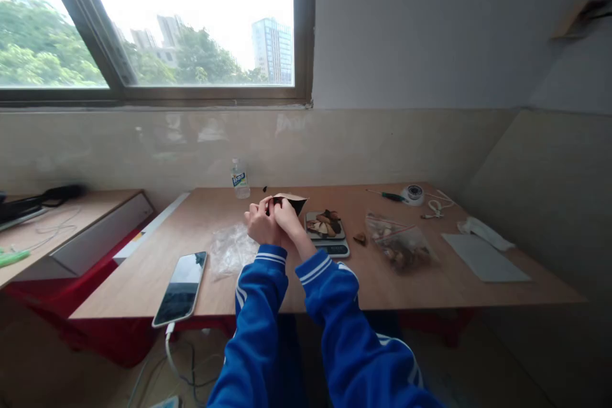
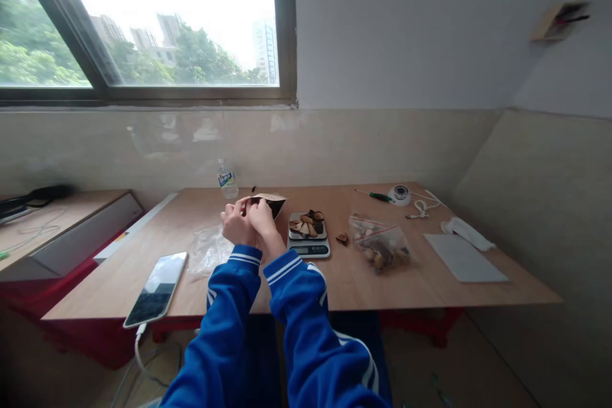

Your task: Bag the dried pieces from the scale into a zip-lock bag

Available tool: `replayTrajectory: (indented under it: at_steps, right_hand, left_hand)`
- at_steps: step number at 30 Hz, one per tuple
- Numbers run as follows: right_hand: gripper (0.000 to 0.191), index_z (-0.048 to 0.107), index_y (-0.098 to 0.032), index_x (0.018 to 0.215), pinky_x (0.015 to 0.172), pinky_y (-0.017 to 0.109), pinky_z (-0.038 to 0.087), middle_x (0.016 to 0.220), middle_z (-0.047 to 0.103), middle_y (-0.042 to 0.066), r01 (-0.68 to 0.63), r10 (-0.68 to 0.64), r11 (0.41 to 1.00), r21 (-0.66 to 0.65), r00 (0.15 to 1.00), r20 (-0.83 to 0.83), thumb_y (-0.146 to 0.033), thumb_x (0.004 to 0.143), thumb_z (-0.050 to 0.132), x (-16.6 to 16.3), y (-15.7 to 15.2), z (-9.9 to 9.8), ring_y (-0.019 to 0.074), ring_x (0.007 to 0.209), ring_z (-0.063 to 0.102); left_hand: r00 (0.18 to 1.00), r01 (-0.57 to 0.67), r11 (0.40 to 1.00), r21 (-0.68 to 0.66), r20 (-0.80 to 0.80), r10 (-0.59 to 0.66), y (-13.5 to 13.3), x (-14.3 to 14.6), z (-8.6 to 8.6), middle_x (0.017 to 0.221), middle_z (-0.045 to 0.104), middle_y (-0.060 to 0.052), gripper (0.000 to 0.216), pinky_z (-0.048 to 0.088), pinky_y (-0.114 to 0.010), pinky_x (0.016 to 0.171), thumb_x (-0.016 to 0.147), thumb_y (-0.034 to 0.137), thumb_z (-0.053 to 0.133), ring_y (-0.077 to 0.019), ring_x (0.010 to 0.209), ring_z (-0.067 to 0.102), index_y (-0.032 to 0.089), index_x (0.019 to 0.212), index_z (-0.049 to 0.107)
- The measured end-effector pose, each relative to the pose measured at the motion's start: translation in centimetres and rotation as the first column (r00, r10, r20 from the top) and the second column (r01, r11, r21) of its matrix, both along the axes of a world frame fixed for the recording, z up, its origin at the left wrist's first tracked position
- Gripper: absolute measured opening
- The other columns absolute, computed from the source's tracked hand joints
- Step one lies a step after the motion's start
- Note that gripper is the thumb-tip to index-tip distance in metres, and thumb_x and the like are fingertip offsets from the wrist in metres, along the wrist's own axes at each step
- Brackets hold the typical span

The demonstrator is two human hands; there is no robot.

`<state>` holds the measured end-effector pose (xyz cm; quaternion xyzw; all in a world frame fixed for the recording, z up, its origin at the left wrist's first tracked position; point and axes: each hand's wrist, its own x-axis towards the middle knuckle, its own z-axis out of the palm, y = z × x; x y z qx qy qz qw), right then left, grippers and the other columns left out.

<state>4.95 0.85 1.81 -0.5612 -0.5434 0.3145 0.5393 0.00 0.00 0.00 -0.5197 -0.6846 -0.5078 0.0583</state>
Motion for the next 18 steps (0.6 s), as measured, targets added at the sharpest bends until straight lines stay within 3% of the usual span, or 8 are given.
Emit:
replayTrajectory:
  at_steps: [4, 9, 14, 18]
  right_hand:
    - [0.025, 0.059, -0.018, 0.099, 0.089, 0.029, 0.043, 0.104, 0.063, 0.008, -0.024, -0.001, 0.988, 0.154, 0.987, 0.162, -0.012, 0.083, 0.040, 0.8, -3.6, 0.4, 0.0171, 0.096, 0.058]
    - [0.018, 0.059, -0.018, 0.095, 0.078, 0.027, 0.047, 0.087, 0.059, 0.005, 0.043, -0.108, 0.941, 0.335, 0.978, 0.178, -0.020, 0.081, 0.048, 3.5, -7.8, 0.1, 0.0156, 0.079, 0.057]
    - [0.013, 0.059, -0.020, 0.089, 0.071, 0.029, 0.048, 0.078, 0.053, 0.002, 0.144, -0.194, 0.935, 0.324, 0.972, 0.129, -0.025, 0.078, 0.054, 8.5, -10.7, -4.3, 0.0156, 0.072, 0.053]
    - [0.016, 0.058, -0.020, 0.090, 0.065, 0.028, 0.048, 0.076, 0.053, 0.002, 0.228, -0.226, 0.950, 0.212, 0.974, -0.032, -0.025, 0.074, 0.056, 12.8, -11.8, -8.8, 0.0164, 0.071, 0.053]
  left_hand:
    - [1.000, 0.005, 1.000, 0.007, -0.013, -0.005, 0.4, -0.1, -0.1, 0.084, 0.055, -0.006, 0.026, 0.033, -0.027, 0.059, 0.087, 0.040, 0.045, -0.0209, 0.081, 0.046, 0.030, 0.097, 0.067]
    - [0.996, 0.052, 0.998, 0.022, -0.074, -0.050, 1.0, -1.0, -0.3, 0.084, 0.056, -0.006, 0.028, 0.033, -0.027, 0.063, 0.087, 0.041, 0.044, -0.0204, 0.083, 0.049, 0.029, 0.096, 0.068]
    - [0.992, 0.052, 0.996, -0.073, -0.112, -0.060, 1.7, -3.1, -1.3, 0.086, 0.061, -0.004, 0.025, 0.035, -0.030, 0.074, 0.086, 0.041, 0.047, -0.0195, 0.084, 0.055, 0.030, 0.096, 0.067]
    - [0.994, 0.086, 0.957, -0.276, -0.036, -0.100, 2.3, -4.9, -3.3, 0.092, 0.066, -0.005, 0.021, 0.035, -0.037, 0.084, 0.083, 0.033, 0.051, -0.0209, 0.086, 0.059, 0.030, 0.095, 0.068]
